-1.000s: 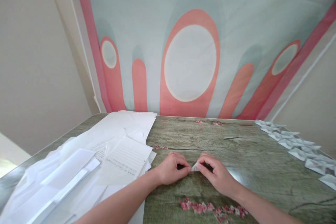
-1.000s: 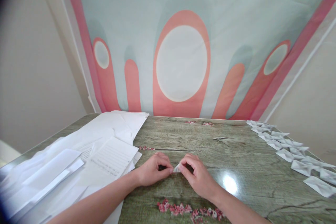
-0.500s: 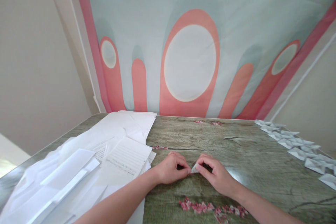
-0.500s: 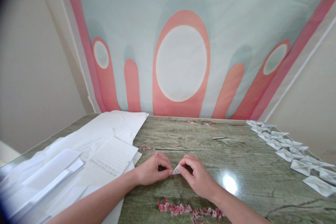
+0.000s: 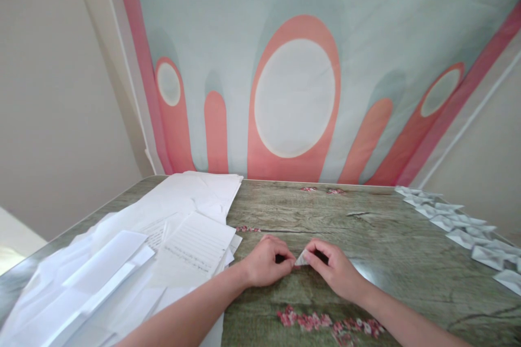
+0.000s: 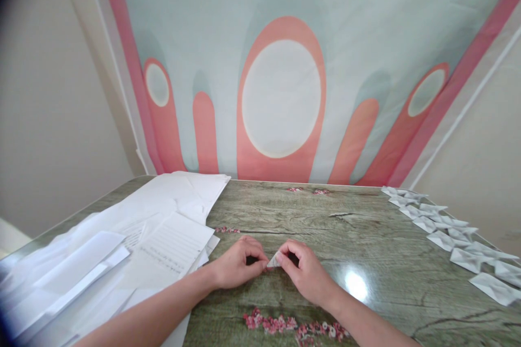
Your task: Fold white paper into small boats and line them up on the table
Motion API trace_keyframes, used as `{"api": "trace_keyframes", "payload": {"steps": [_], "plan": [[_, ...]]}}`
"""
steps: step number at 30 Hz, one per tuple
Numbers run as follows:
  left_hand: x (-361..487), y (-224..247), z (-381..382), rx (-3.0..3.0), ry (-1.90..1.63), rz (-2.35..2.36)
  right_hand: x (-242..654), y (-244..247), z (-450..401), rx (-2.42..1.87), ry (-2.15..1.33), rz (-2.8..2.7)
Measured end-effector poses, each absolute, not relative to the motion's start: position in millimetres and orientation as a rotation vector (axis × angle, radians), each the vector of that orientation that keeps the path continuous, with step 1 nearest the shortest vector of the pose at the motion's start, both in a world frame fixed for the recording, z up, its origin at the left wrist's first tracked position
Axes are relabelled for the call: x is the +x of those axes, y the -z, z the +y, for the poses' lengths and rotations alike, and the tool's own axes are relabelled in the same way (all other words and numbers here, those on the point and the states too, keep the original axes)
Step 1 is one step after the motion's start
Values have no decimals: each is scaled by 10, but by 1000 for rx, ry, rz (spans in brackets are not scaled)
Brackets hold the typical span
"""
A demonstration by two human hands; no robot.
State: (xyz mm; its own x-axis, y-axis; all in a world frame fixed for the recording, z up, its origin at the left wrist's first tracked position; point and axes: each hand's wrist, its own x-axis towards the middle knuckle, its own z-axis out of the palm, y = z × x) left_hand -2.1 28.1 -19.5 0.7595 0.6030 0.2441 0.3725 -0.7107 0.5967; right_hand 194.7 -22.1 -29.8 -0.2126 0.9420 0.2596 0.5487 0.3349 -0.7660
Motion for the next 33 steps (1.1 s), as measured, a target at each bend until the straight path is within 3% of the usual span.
{"api": "trace_keyframes", "payload": {"steps": [33], "plan": [[65,154,214,2328,-655,859,1914,293,-222,-1334,-744,-1788]]}}
